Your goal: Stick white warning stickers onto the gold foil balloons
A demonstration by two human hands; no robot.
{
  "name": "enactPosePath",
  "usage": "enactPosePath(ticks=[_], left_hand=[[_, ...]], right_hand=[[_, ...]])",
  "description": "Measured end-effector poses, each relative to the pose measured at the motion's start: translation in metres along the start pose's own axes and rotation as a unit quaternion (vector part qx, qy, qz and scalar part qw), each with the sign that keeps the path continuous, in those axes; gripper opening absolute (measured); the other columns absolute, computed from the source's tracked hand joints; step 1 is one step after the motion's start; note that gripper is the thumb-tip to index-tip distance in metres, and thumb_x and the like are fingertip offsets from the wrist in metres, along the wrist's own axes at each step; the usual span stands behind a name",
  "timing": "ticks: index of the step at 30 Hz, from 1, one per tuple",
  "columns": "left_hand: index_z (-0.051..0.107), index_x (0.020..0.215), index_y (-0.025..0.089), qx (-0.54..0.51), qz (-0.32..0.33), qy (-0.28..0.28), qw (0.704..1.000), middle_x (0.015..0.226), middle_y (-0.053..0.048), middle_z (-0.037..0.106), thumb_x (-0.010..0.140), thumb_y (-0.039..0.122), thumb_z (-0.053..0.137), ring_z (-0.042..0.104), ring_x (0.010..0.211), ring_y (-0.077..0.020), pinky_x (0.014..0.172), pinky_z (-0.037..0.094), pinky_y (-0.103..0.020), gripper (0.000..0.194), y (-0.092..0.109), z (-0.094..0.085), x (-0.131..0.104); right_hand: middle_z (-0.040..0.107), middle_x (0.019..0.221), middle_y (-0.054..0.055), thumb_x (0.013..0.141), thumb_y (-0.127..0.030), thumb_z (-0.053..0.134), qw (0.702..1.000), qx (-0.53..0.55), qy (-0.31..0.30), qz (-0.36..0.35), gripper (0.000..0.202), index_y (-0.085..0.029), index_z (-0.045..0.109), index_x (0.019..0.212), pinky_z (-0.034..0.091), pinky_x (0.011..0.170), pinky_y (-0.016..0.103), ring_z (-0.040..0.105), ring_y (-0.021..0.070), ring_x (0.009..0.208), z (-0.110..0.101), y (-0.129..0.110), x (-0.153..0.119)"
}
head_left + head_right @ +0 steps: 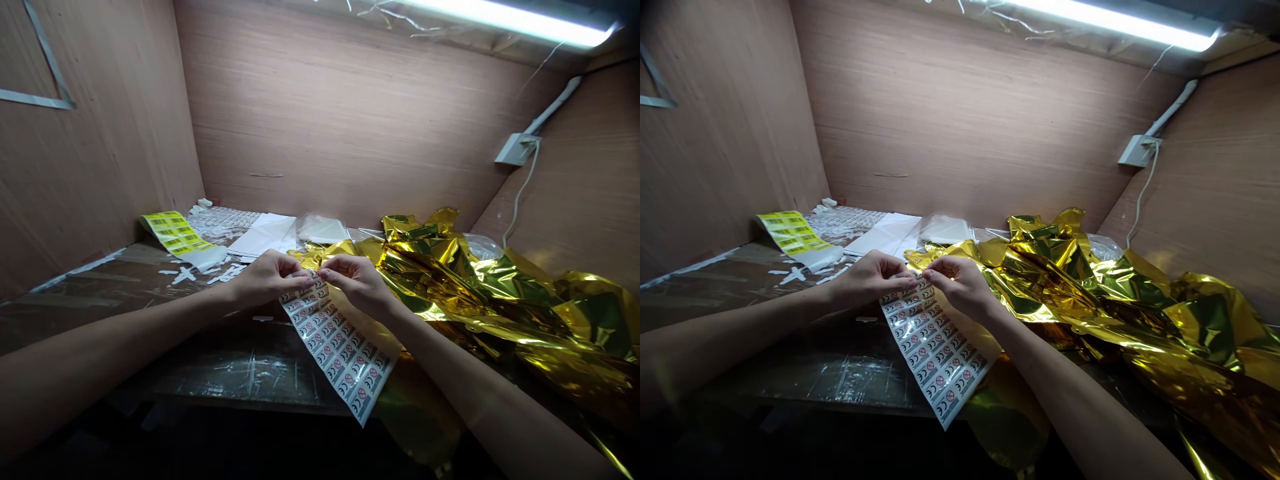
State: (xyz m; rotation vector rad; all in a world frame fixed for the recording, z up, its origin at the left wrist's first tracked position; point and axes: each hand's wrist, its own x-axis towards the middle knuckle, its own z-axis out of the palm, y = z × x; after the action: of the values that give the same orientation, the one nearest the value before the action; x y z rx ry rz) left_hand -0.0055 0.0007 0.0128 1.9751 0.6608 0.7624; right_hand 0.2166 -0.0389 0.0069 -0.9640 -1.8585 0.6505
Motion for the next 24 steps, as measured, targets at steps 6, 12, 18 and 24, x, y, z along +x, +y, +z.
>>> enactPosePath(ticks=[6, 12, 18, 24], left_hand=[[0.064, 0.073, 0.011, -0.010, 0.005, 0.014, 1.000, 0.065, 0.001, 0.059, 0.082, 0.039, 0.078, 0.050, 0.056, -0.0083, 0.050, 0.038, -0.019, 0.033, -0.002, 0.001, 0.000], [0.064, 0.116, 0.011, -0.126, 0.020, 0.015, 0.992, 0.103, -0.012, 0.076, 0.074, 0.030, 0.087, 0.073, 0.088, -0.0205, 0.077, 0.060, -0.033, 0.051, -0.006, 0.002, 0.003], [0.062, 0.115, 0.011, -0.157, -0.003, 0.018, 0.987, 0.093, -0.010, 0.078, 0.079, 0.029, 0.085, 0.074, 0.081, -0.0168, 0.071, 0.058, -0.026, 0.047, -0.010, 0.001, 0.005], [0.056, 0.108, 0.013, -0.177, -0.031, 0.031, 0.983, 0.087, -0.009, 0.078, 0.073, 0.030, 0.090, 0.075, 0.076, -0.0180, 0.066, 0.058, -0.027, 0.052, -0.015, 0.001, 0.008]], right_hand=[[0.074, 0.085, 0.005, 0.089, -0.037, 0.072, 1.000, 0.012, 0.006, 0.006, 0.019, -0.018, 0.075, 0.087, 0.050, 0.075, 0.031, 0.065, 0.0164, 0.078, 0.000, 0.004, 0.000], [0.075, 0.091, 0.005, 0.089, -0.037, 0.072, 1.000, 0.018, 0.020, -0.008, 0.018, -0.019, 0.075, 0.092, 0.053, 0.079, 0.032, 0.068, 0.0172, 0.083, -0.001, 0.003, 0.000], [0.077, 0.096, 0.006, 0.089, -0.038, 0.072, 1.000, -0.004, 0.014, -0.012, 0.018, -0.020, 0.076, 0.090, 0.054, 0.084, 0.035, 0.069, 0.0186, 0.088, -0.001, 0.004, 0.000], [0.077, 0.098, 0.008, 0.089, -0.039, 0.072, 1.000, 0.013, 0.007, 0.011, 0.022, -0.018, 0.076, 0.091, 0.054, 0.086, 0.037, 0.070, 0.0200, 0.090, -0.001, 0.003, 0.000]])
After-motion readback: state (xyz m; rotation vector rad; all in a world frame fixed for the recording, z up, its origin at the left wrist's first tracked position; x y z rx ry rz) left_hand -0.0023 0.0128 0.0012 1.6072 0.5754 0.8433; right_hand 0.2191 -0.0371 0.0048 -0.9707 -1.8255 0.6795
